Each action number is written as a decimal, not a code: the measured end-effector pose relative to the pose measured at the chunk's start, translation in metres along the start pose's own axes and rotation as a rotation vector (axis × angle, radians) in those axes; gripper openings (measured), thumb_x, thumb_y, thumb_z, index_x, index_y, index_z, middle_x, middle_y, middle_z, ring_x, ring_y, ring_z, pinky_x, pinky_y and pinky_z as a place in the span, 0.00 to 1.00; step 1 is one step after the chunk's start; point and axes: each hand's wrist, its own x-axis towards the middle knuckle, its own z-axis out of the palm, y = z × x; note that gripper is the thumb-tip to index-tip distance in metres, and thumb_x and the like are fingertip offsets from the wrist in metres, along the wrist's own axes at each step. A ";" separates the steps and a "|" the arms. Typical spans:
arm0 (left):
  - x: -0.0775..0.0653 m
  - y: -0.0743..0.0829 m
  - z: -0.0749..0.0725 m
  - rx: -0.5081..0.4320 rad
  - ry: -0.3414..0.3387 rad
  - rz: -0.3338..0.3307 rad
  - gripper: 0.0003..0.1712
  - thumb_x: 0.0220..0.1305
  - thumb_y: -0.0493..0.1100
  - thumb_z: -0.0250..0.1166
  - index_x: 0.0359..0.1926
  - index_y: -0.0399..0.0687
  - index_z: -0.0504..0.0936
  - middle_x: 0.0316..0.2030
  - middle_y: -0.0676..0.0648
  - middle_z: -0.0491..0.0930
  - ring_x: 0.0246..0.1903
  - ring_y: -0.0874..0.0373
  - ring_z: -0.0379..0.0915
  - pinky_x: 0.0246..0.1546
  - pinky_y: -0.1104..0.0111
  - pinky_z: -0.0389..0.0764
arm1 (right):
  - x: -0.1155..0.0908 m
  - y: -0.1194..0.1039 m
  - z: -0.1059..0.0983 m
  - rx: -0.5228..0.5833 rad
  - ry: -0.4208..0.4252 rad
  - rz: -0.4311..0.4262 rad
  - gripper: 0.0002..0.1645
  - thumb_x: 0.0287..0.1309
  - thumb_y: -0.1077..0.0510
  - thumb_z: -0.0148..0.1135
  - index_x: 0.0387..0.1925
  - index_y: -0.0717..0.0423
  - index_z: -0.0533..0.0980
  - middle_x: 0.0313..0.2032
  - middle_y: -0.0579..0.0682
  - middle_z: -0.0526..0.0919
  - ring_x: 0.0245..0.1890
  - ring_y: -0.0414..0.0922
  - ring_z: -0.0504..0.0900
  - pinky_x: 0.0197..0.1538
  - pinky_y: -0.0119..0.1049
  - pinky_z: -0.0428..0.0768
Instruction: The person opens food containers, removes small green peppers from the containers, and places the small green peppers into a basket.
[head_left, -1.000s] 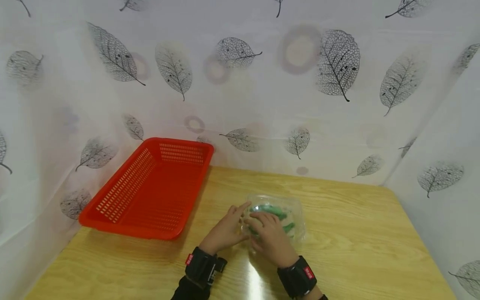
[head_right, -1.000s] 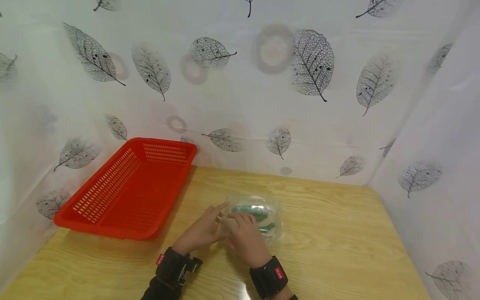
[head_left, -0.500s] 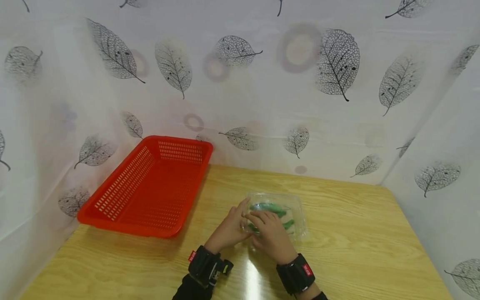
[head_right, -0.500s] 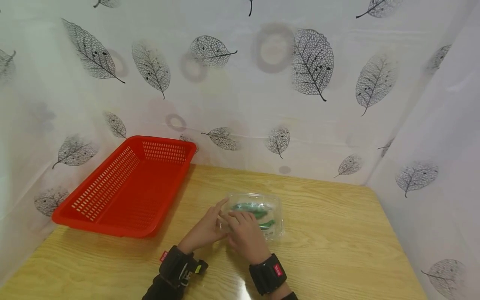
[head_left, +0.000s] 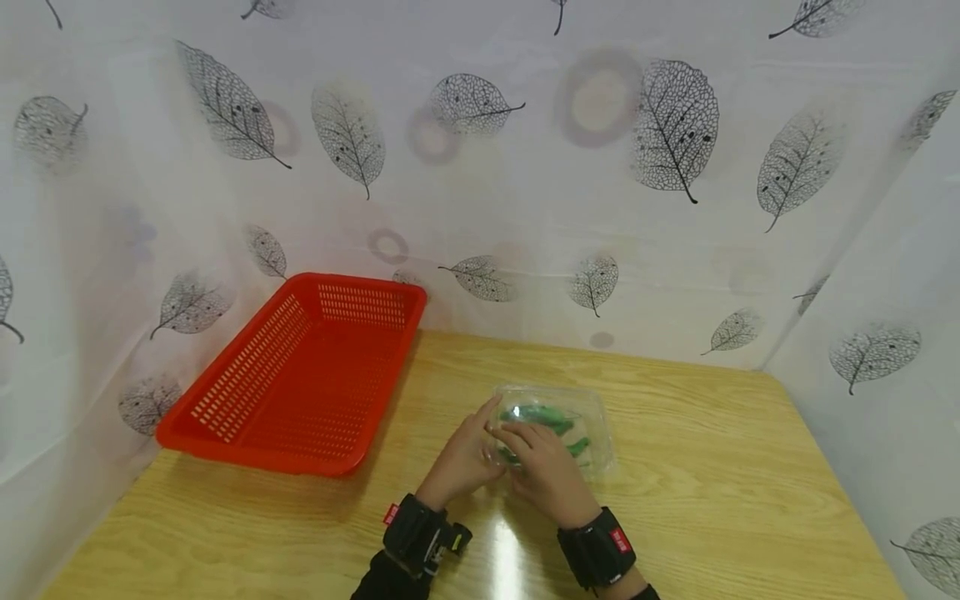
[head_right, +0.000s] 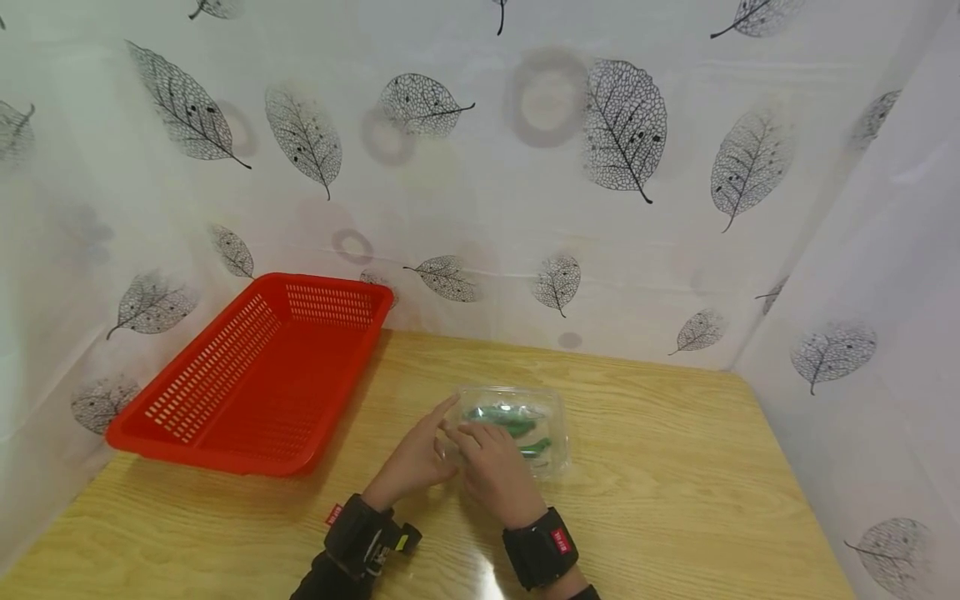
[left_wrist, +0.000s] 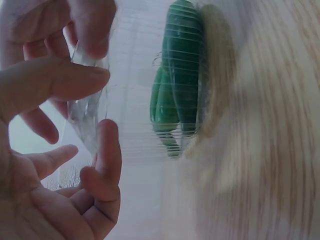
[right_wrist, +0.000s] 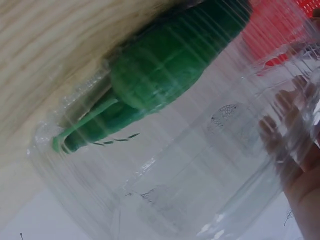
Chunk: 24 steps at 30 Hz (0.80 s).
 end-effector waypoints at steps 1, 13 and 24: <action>0.000 0.000 0.001 0.002 0.004 -0.002 0.55 0.40 0.30 0.69 0.71 0.48 0.54 0.40 0.46 0.68 0.31 0.60 0.66 0.28 0.72 0.70 | 0.000 0.000 0.000 0.000 0.001 0.001 0.40 0.26 0.67 0.73 0.52 0.54 0.76 0.46 0.50 0.82 0.48 0.47 0.79 0.53 0.43 0.77; 0.001 0.000 0.005 -0.103 0.028 -0.106 0.58 0.43 0.39 0.75 0.70 0.35 0.50 0.51 0.38 0.72 0.36 0.55 0.72 0.33 0.66 0.75 | -0.002 0.003 -0.002 0.011 0.014 0.015 0.40 0.23 0.65 0.74 0.50 0.55 0.77 0.45 0.51 0.84 0.47 0.49 0.81 0.50 0.43 0.79; -0.001 0.002 0.006 -0.171 0.022 -0.224 0.43 0.39 0.38 0.77 0.58 0.35 0.68 0.47 0.38 0.75 0.31 0.56 0.74 0.28 0.69 0.75 | -0.002 0.003 -0.003 0.003 -0.001 0.023 0.40 0.25 0.63 0.75 0.51 0.53 0.76 0.45 0.50 0.84 0.46 0.48 0.82 0.49 0.41 0.79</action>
